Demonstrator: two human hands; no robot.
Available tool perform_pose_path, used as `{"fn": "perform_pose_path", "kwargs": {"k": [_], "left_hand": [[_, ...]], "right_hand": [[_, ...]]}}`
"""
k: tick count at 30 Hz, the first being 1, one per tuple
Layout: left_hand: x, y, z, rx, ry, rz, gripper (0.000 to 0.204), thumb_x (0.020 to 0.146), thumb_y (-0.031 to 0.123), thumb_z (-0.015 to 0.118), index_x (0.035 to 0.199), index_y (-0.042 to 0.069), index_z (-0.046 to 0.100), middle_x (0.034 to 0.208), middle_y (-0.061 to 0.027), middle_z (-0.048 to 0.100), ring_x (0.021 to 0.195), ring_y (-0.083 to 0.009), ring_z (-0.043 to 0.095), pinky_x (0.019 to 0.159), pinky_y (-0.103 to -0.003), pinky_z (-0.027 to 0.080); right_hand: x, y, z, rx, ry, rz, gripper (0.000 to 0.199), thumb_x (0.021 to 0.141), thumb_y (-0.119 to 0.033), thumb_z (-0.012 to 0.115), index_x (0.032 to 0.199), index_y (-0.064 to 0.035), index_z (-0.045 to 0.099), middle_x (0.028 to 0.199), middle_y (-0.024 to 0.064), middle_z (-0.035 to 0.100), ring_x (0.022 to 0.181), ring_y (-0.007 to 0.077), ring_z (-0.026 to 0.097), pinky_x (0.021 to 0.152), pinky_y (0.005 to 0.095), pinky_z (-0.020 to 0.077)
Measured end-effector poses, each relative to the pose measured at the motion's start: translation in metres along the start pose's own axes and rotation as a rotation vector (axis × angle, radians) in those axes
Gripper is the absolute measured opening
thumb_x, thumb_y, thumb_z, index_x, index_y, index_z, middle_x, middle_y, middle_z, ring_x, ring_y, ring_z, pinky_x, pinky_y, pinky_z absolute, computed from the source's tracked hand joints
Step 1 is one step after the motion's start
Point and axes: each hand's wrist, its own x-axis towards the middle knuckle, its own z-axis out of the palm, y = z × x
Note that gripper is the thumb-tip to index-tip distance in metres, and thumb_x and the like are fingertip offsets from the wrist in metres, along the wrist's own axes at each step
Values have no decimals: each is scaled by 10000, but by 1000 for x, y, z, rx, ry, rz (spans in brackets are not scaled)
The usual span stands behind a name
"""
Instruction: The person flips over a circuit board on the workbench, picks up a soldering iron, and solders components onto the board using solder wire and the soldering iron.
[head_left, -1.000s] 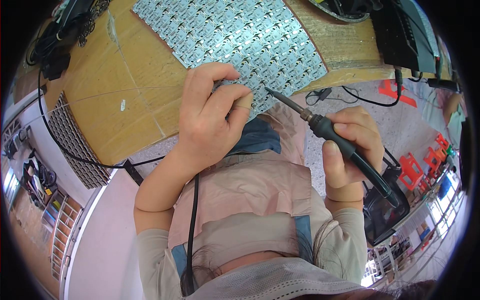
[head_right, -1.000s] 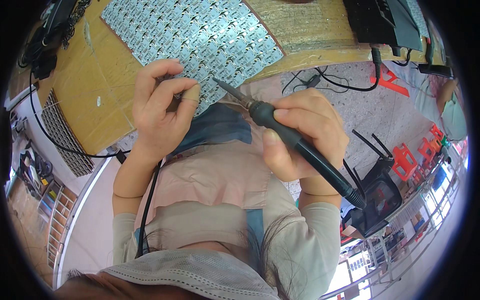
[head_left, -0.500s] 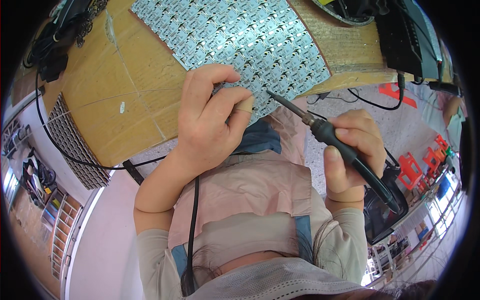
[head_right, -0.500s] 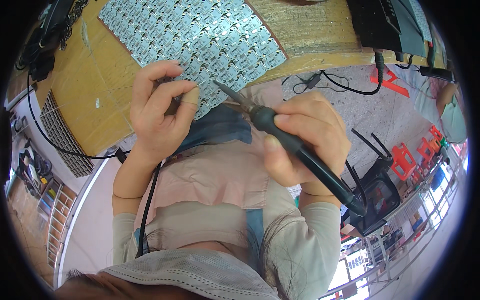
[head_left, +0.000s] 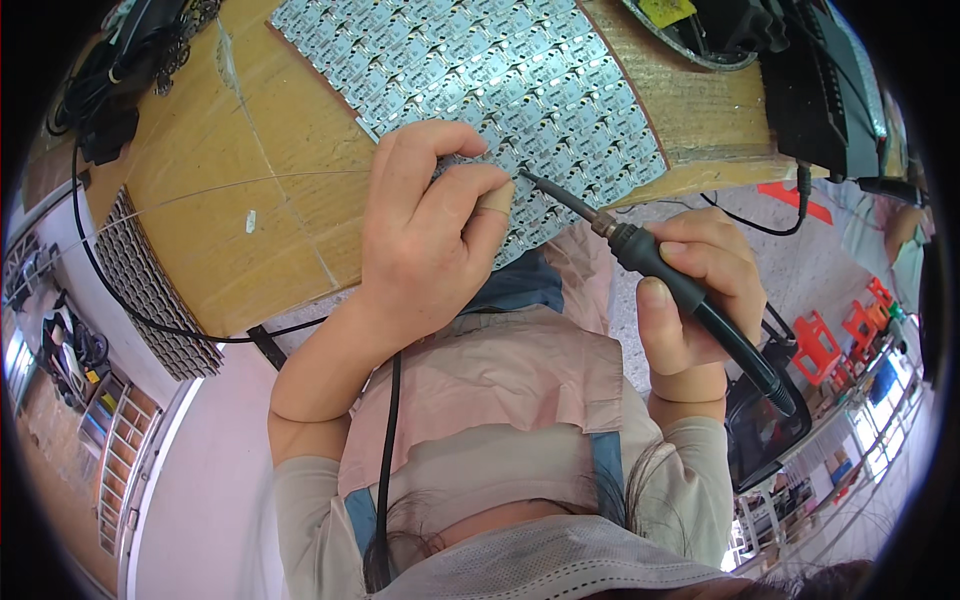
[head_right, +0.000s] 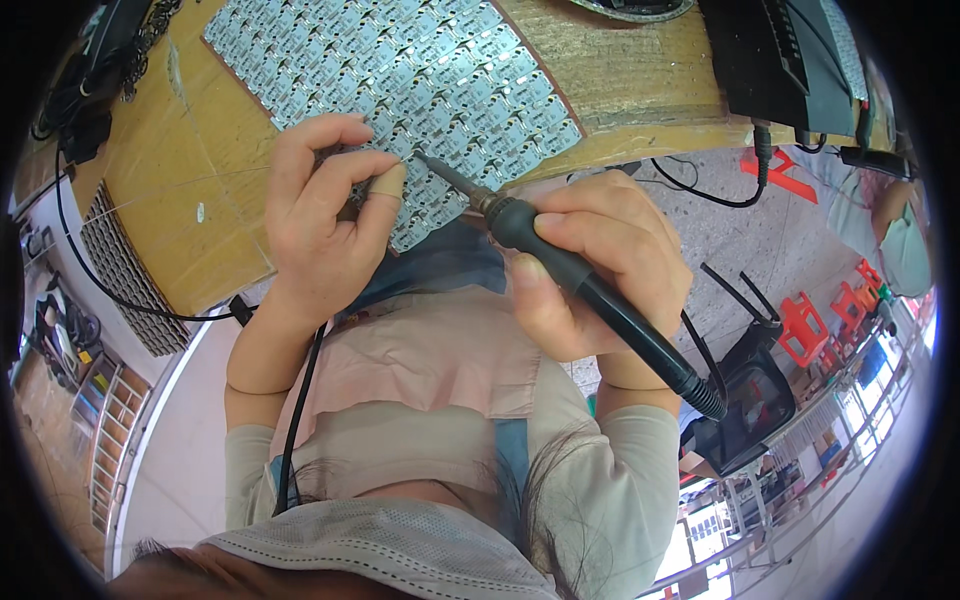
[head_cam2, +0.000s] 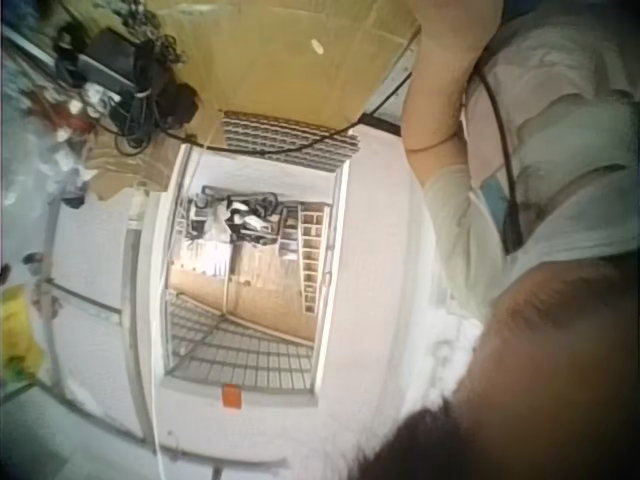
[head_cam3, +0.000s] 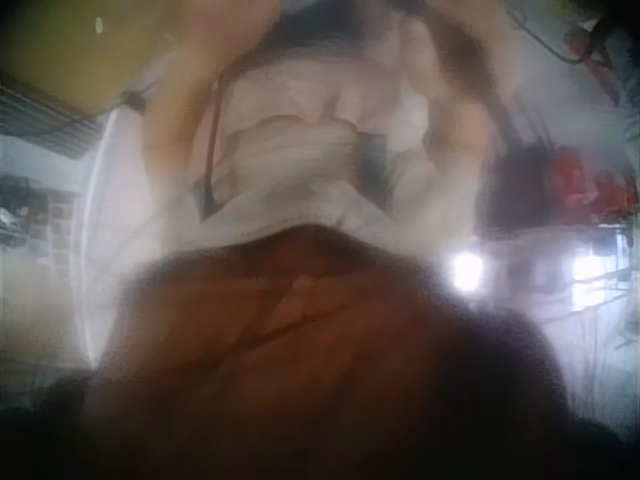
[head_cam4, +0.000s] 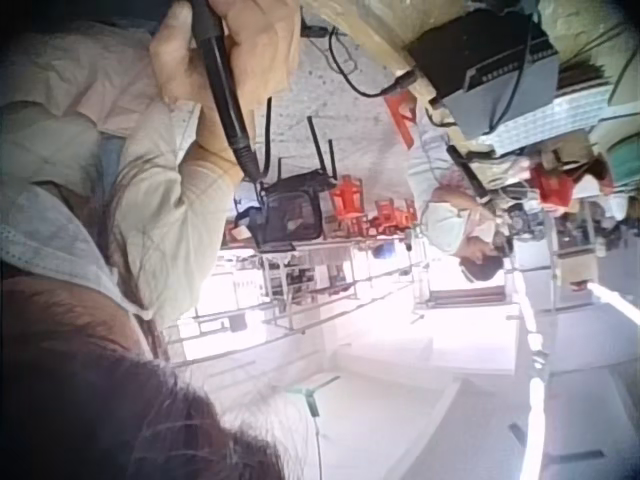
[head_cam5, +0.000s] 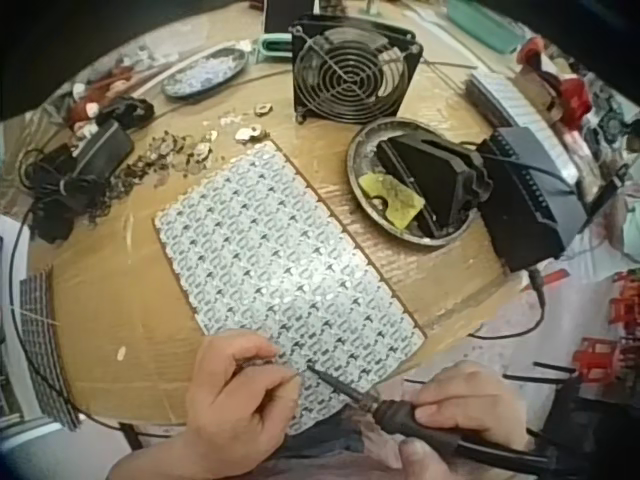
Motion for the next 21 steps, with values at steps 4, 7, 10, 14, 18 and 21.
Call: {"fn": "perform_pose_path", "kwargs": {"k": [4,7,10,14,18,21], "left_hand": [[-1,-1,1,6,2,-10,192,679,-89,716,832,-2,637,992,-128,580,873,-293,563,719,-371,474],[-3,-2,0,6,38,4,184,687,-89,714,828,-3,635,1001,-127,586,929,-309,602,770,-378,499],[-5,-7,-8,89,-13,63,163,739,-96,727,868,-20,662,1056,-148,604,991,-295,645,857,-368,540],[-14,3,-11,60,-29,-10,155,716,-75,713,828,1,636,1034,-133,601,1063,-342,638,892,-419,519],[-29,21,-26,40,-121,-26,150,730,-62,724,845,-6,647,1032,-135,611,988,-313,645,837,-408,531],[-32,26,-32,29,-72,-46,160,741,-60,732,873,-11,655,1014,-136,612,868,-279,636,738,-361,535]], "right_hand": [[2,-1,3,13,-9,8,238,779,-82,733,959,-25,588,835,167,667,663,262,653,580,339,530],[-2,-2,-3,21,1,1,237,782,-84,728,961,-24,585,828,167,662,647,261,640,568,342,517],[-9,-4,-10,31,27,8,237,786,-92,724,961,-22,582,834,170,657,643,259,626,569,348,501],[-13,-4,-12,34,51,36,244,792,-115,729,963,-25,580,857,173,657,668,258,625,596,357,495],[-15,-4,-14,46,41,3,249,794,-120,733,963,-23,578,857,167,658,672,260,627,602,359,496],[-18,-5,-13,76,28,20,240,792,-118,731,952,-16,584,855,162,661,673,261,629,608,363,498]]}}
